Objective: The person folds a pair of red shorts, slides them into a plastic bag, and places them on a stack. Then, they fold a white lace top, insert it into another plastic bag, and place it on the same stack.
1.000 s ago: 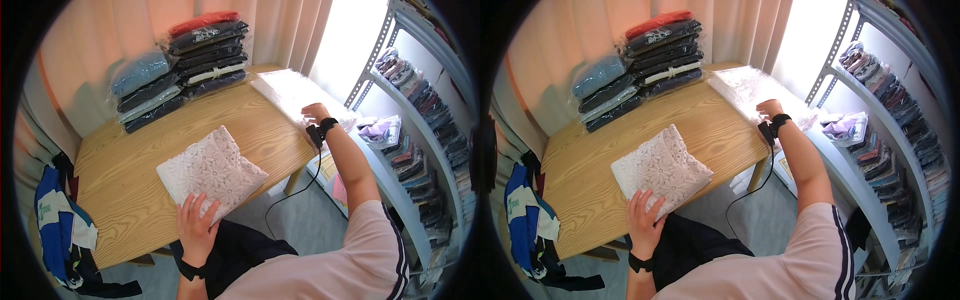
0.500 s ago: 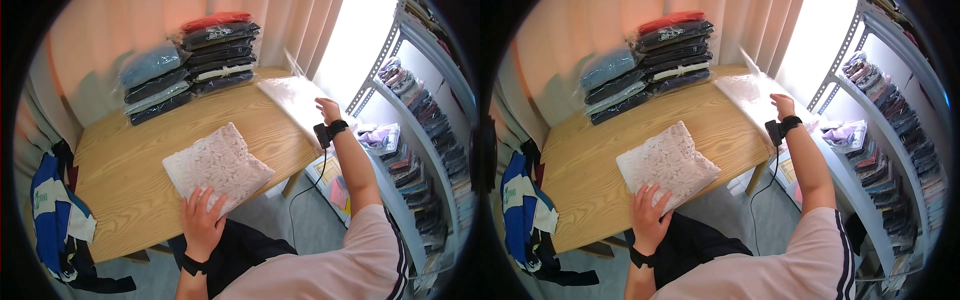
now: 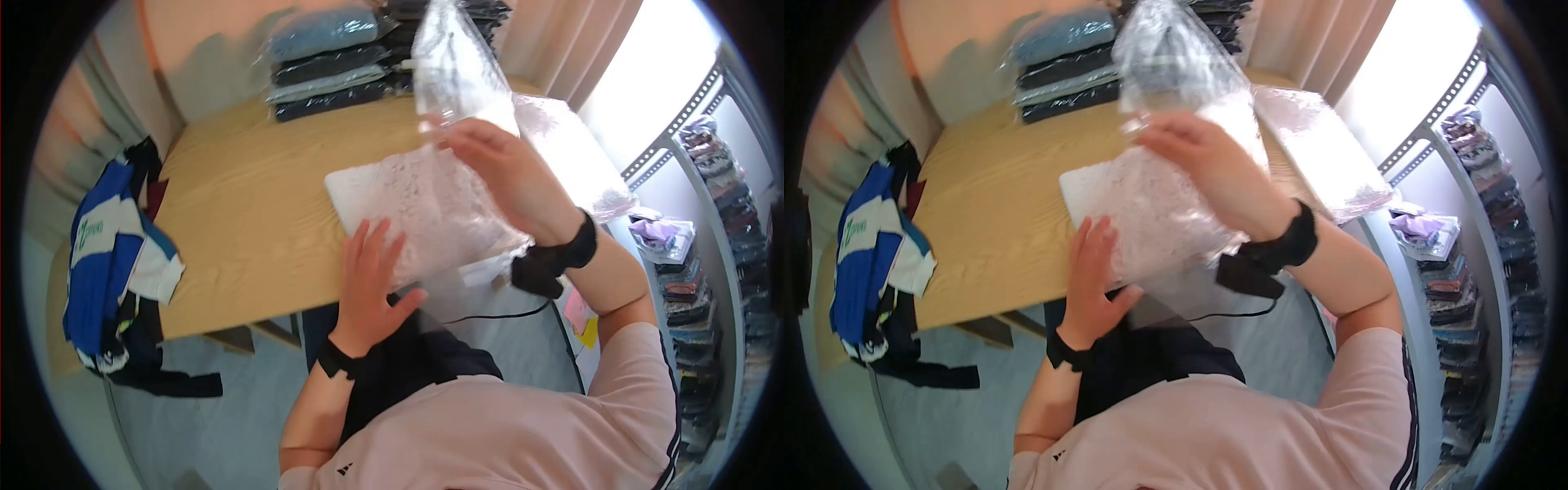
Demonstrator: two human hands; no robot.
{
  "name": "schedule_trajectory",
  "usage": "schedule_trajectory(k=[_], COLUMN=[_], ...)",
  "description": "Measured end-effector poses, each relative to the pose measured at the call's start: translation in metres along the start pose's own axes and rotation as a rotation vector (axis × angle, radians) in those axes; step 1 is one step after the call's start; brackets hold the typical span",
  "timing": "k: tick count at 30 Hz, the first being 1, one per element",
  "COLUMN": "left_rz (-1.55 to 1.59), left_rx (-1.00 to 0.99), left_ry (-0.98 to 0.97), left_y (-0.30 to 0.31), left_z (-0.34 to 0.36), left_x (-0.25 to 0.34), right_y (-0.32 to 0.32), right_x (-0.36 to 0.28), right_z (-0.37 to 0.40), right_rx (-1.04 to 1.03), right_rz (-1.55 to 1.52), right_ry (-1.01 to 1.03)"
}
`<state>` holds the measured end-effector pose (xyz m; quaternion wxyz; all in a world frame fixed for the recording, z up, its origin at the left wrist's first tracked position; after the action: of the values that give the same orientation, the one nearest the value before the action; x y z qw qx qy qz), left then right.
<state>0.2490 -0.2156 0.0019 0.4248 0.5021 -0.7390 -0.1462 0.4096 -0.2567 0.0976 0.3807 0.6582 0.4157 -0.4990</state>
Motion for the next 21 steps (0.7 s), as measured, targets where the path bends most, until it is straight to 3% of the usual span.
schedule_trajectory(k=[1, 3, 4, 5, 8, 11, 13, 16, 19, 21], left_rz=[-0.014, 0.473, 0.452, 0.584, 0.933, 1.006, 0.944, 0.864, 0.699, 0.707], left_rx=[0.000, 0.198, 0.199, 0.249, 0.388, 0.463, 0.460, 0.471, 0.348, 0.344], left_ry=[0.022, 0.159, 0.158, 0.202, 0.316, 0.385, 0.457, 0.741, 0.740, 0.782], left_y=[-0.002, 0.012, 0.019, 0.028, 0.049, 0.068, 0.077, 0.080, 0.078, 0.082], left_z=[0.005, 0.014, 0.016, 0.024, 0.040, 0.057, 0.065, 0.081, 0.086, 0.088], left_x=[-0.005, -0.032, -0.032, -0.036, -0.045, -0.060, -0.060, -0.064, -0.070, -0.075], right_y=[-0.026, -0.065, -0.086, -0.102, -0.130, -0.146, -0.166, -0.135, -0.064, 0.007], right_x=[0.009, 0.029, 0.033, 0.043, 0.052, 0.067, 0.061, 0.041, 0.020, 0.048], right_z=[0.000, -0.005, -0.008, -0.008, -0.014, -0.011, 0.000, 0.011, 0.008, -0.001], right_rx=[-0.073, -0.180, -0.252, -0.309, -0.359, -0.427, -0.627, -0.535, -0.342, -0.098], right_rz=[-0.013, 0.136, 0.060, -0.019, 0.156, 0.299, 0.333, 0.406, 0.534, 0.350], right_ry=[-0.043, -0.131, -0.004, -0.065, 0.019, -0.062, 0.175, 0.198, 0.105, -0.079])
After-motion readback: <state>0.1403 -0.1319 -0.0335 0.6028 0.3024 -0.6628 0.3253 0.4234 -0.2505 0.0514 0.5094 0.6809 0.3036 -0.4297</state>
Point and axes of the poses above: each hand's wrist, its own z-axis away from the middle knuckle, its own y-axis out of the back of the hand, x = y × z, the point moved 9 cm from there along -z, towards the middle knuckle, and after that the axes turned 6 degrees about -x, right-handed, at the moved point
